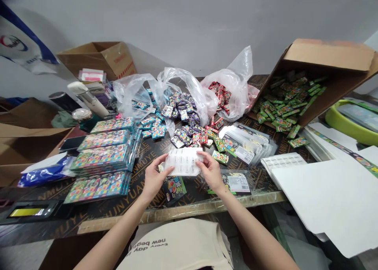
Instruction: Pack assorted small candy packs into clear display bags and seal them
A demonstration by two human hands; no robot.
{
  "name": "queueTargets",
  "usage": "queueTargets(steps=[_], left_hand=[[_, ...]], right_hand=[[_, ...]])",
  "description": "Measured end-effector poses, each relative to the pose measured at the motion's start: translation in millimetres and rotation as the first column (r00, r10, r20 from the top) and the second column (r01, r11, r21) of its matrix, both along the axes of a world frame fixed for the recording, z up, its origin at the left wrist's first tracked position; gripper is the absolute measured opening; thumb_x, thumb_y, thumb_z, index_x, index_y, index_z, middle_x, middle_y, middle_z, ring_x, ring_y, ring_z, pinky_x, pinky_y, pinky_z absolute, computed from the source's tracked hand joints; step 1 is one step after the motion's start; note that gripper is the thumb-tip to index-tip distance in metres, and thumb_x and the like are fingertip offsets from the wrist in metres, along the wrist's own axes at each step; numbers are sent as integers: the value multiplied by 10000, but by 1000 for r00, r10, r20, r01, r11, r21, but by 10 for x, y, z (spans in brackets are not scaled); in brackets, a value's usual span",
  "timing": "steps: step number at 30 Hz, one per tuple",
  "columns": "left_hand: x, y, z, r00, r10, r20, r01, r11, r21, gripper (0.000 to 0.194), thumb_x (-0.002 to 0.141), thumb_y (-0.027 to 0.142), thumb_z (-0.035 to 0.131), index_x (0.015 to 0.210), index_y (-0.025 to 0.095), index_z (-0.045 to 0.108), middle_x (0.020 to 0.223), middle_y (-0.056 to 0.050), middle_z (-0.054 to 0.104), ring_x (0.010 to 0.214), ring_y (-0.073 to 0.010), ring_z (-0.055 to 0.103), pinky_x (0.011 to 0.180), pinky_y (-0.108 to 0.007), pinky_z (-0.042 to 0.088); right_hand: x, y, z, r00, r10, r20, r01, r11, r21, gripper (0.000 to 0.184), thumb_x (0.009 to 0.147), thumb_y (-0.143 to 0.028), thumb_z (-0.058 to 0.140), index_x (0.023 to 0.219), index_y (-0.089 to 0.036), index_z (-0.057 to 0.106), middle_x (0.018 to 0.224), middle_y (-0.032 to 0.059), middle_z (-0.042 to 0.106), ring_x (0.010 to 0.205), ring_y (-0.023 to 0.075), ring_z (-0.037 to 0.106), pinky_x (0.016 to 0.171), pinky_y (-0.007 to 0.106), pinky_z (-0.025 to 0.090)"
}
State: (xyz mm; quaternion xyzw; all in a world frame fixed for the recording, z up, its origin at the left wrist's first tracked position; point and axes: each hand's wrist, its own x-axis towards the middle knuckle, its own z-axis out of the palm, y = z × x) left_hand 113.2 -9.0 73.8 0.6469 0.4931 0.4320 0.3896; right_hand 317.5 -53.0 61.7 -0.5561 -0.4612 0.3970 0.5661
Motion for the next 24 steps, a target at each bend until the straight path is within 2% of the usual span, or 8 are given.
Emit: queueTargets(steps=[3, 5, 8, 11, 15, 17, 20, 24], left_hand=[[6, -62, 93, 999, 17, -46, -11, 993, 120, 384, 687, 275, 665, 1064, 227, 604, 1036, -59, 613, 998, -216, 535, 898, -363, 402], [20, -87, 135, 1000, -7, -23, 10, 991, 131, 344, 708, 274, 645, 1048, 228, 615, 1030, -57, 619, 985, -213, 543, 883, -347, 413], [37, -84, 141, 990, -62, 125, 65, 998, -16, 341, 736, 283, 613, 1067, 201, 599, 977, -58, 641, 874, -191, 589, 778, -304, 461], [35, -47, 108, 964, -50, 261, 88, 987, -135, 347, 707, 289, 642, 1031, 181, 585, 896, -44, 650, 787, -169, 601, 697, -271, 475], [15, -23, 91, 954, -27, 299, 78, 984, -158, 243, 675, 282, 672, 875, 174, 585, 773, -7, 626, 700, -134, 583, 640, -235, 465], [6, -32, 99, 951, -63, 302, 127, 972, -196, 243, 647, 285, 695, 838, 166, 603, 757, -9, 632, 685, -138, 586, 636, -242, 469], [-2, -52, 109, 946, -116, 303, 202, 942, -270, 269, 602, 280, 728, 826, 150, 658, 758, -28, 658, 666, -156, 597, 630, -264, 481], [13, -65, 104, 958, -71, 279, 150, 950, -274, 277, 603, 287, 724, 837, 141, 692, 719, -33, 668, 616, -154, 588, 595, -262, 469]], right_hand=[[-21, -10, 2, 999, 40, 0, -40, 999, -20, 371, 763, -325, 579, 1113, -208, 544, 704, 8, 609, 606, 148, 548, 539, 241, 433], [-29, -18, 1, 998, 58, 21, -57, 998, -25, 421, 777, -324, 562, 1182, -221, 504, 775, 21, 637, 657, 161, 580, 575, 254, 464], [-20, -30, 5, 987, 49, 152, -55, 998, 39, 547, 755, -313, 599, 1271, -246, 429, 1105, 61, 595, 948, 203, 575, 816, 330, 467], [4, -51, 14, 963, 34, 266, -68, 991, 119, 618, 703, -298, 664, 1275, -262, 433, 1323, 55, 437, 1199, 239, 407, 1016, 406, 309], [23, -87, 18, 983, 122, 136, -133, 988, 78, 489, 743, -290, 631, 1215, -262, 503, 1231, 53, 537, 1084, 225, 519, 920, 392, 415], [22, -98, 17, 986, 156, 66, -158, 987, 27, 387, 741, -287, 633, 1123, -242, 586, 1136, 51, 606, 982, 217, 580, 837, 361, 470], [5, -102, 24, 989, 148, -5, -148, 988, -37, 312, 697, -286, 672, 1000, -213, 662, 1014, 47, 668, 860, 210, 623, 752, 333, 501], [-29, -104, 67, 990, 116, -77, -123, 988, -94, 291, 680, -311, 682, 942, -183, 672, 880, 42, 696, 741, 188, 631, 684, 304, 498]])
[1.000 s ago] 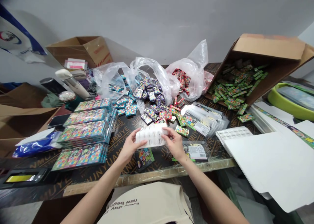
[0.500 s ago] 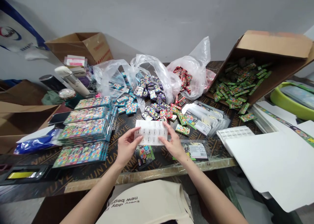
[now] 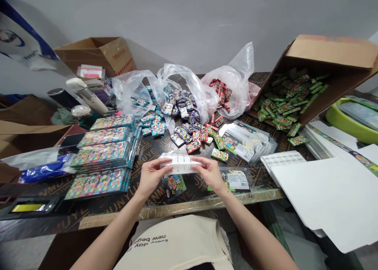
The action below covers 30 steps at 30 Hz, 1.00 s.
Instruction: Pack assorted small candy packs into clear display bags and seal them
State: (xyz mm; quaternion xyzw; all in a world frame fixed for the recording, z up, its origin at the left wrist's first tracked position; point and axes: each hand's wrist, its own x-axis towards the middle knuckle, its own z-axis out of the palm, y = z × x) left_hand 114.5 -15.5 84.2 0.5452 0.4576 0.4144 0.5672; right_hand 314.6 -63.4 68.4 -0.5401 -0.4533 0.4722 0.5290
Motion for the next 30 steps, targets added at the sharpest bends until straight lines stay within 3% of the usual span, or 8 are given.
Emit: queueTargets(steps=[4, 7, 9, 11, 15, 21, 27, 30], left_hand=[[29, 10, -8, 989, 61, -136, -50, 995, 84, 207, 659, 322, 679, 756, 140, 694, 621, -16, 630, 552, -130, 536, 541, -239, 418], [16, 51, -22, 954, 69, -290, -7, 978, 209, 195, 699, 352, 640, 684, 165, 693, 624, -10, 586, 611, -139, 520, 581, -244, 396], [-6, 89, -36, 930, 82, -358, 23, 960, 279, 183, 698, 354, 638, 659, 184, 695, 716, -19, 573, 721, -157, 526, 665, -256, 394], [-25, 121, -46, 928, 58, -368, 51, 958, 282, 187, 695, 349, 633, 626, 183, 685, 780, -25, 562, 781, -164, 521, 714, -259, 384], [-43, 126, -35, 944, -190, -269, 204, 979, 24, 227, 688, 349, 617, 617, 135, 642, 621, -9, 561, 592, -127, 491, 568, -229, 360], [-53, 76, -7, 932, -299, -202, 281, 953, -115, 213, 623, 313, 661, 600, 104, 626, 553, 1, 563, 526, -102, 459, 518, -210, 325], [-71, 80, -54, 937, -291, -195, 265, 953, -146, 238, 624, 333, 651, 585, 99, 627, 527, 9, 550, 499, -90, 437, 501, -206, 301], [-84, 77, -74, 940, -256, -224, 227, 963, -147, 236, 619, 331, 653, 581, 100, 629, 525, 9, 552, 495, -90, 434, 500, -207, 301]], right_hand=[[-11, -24, 98, 964, -69, 257, 60, 997, 44, 209, 776, -350, 579, 812, -161, 660, 742, 39, 657, 680, 173, 580, 653, 297, 455], [5, -45, 177, 793, -190, 578, 87, 975, 202, 220, 815, -346, 527, 720, -184, 641, 736, 36, 595, 780, 192, 519, 772, 346, 394], [23, -49, 204, 722, -209, 659, 54, 967, 247, 227, 815, -344, 527, 682, -186, 621, 768, 39, 566, 828, 199, 490, 802, 349, 364], [47, -44, 203, 762, -123, 635, 3, 982, 186, 261, 836, -347, 489, 666, -176, 590, 729, 27, 542, 755, 173, 489, 715, 299, 376], [99, -21, 147, 891, 109, 441, -110, 994, -24, 279, 844, -342, 460, 667, -155, 565, 591, -14, 502, 562, 114, 449, 517, 225, 321], [129, 7, 54, 947, 228, 228, -218, 974, -68, 143, 723, -268, 627, 804, -151, 608, 725, 11, 613, 640, 130, 538, 574, 225, 405], [100, -25, 51, 891, 118, 439, -210, 963, 168, 106, 781, -229, 575, 800, -193, 673, 864, 55, 630, 809, 174, 573, 729, 303, 445], [104, -31, 82, 901, 75, 427, -208, 939, 273, 118, 799, -231, 561, 778, -215, 675, 977, 62, 610, 928, 192, 556, 832, 342, 423]])
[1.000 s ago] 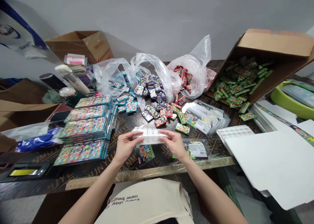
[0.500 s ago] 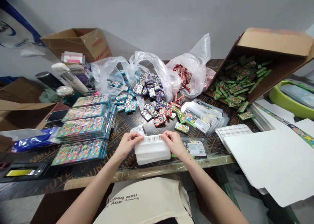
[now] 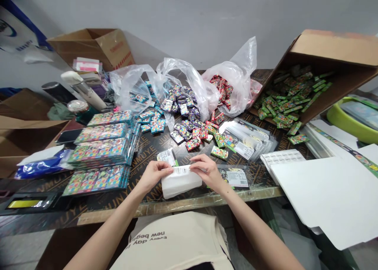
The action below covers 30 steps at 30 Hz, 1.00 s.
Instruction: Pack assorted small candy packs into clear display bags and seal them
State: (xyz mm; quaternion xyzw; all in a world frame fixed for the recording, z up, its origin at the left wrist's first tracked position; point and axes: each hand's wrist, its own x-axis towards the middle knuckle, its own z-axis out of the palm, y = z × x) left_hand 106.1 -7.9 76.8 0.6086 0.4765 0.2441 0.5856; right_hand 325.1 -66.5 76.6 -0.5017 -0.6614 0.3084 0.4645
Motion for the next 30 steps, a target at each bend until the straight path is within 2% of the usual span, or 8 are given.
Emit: queueTargets(steps=[4, 7, 11, 15, 20, 23, 26, 30], left_hand=[[-30, -10, -16, 1000, 20, -22, -19, 999, 25, 223, 617, 321, 658, 585, 101, 634, 528, 10, 554, 506, -92, 438, 510, -207, 305], [-56, -11, -23, 999, 24, 38, -23, 1000, -21, 231, 619, 329, 665, 583, 104, 625, 527, 13, 547, 502, -86, 429, 504, -202, 294], [-68, -5, -37, 996, 34, 83, -28, 997, -74, 237, 612, 333, 682, 589, 104, 625, 524, 16, 537, 494, -77, 414, 490, -196, 275], [-57, 7, -66, 995, 45, 91, -35, 994, -106, 256, 608, 352, 692, 602, 105, 626, 532, 14, 540, 497, -77, 416, 491, -195, 277], [-73, 47, -124, 994, 80, 79, -71, 990, -121, 274, 602, 369, 701, 632, 109, 617, 558, 11, 550, 510, -81, 423, 498, -196, 291], [-87, 79, -142, 991, 53, 123, -31, 983, -179, 280, 609, 372, 703, 633, 117, 590, 536, 30, 520, 481, -63, 394, 469, -184, 255], [-65, 113, -138, 984, 17, 178, 31, 965, -261, 291, 620, 377, 704, 669, 123, 571, 511, 47, 490, 442, -48, 367, 437, -177, 213], [-26, 173, -103, 970, 13, 244, 68, 945, -321, 314, 625, 386, 705, 724, 129, 554, 528, 45, 506, 438, -50, 400, 435, -170, 231]], right_hand=[[47, 47, 28, 982, -115, -149, 108, 993, -50, 295, 805, -236, 559, 1098, -262, 555, 1096, 49, 580, 1020, 190, 530, 897, 367, 394], [77, 70, 16, 997, -64, -31, 61, 995, -78, 539, 781, -213, 583, 1283, -275, 397, 1102, 42, 586, 1024, 189, 524, 929, 380, 368], [51, 51, -48, 987, -20, 161, 27, 999, -37, 464, 805, -177, 539, 1252, -272, 459, 894, 17, 645, 911, 189, 541, 883, 386, 386], [8, 32, -87, 986, -65, 157, 57, 997, 53, 377, 805, -175, 542, 1169, -273, 542, 831, 12, 661, 875, 192, 548, 881, 398, 387], [227, 36, -169, 947, -319, 33, 317, 947, 53, 508, 825, -216, 515, 1308, -267, 367, 929, 31, 612, 879, 173, 573, 873, 376, 429], [500, 10, -379, 905, -316, 284, 316, 948, 46, 631, 814, -194, 506, 1375, -276, 229, 1172, 90, 476, 954, 191, 543, 868, 391, 444], [697, -35, -649, 816, -182, 549, 196, 980, 33, 550, 834, -168, 445, 1347, -304, 300, 1240, 101, 385, 924, 197, 552, 836, 403, 468], [754, -65, -872, 745, -105, 659, 133, 991, 8, 486, 880, -198, 354, 1349, -315, 298, 1231, 102, 384, 854, 190, 579, 738, 365, 506]])
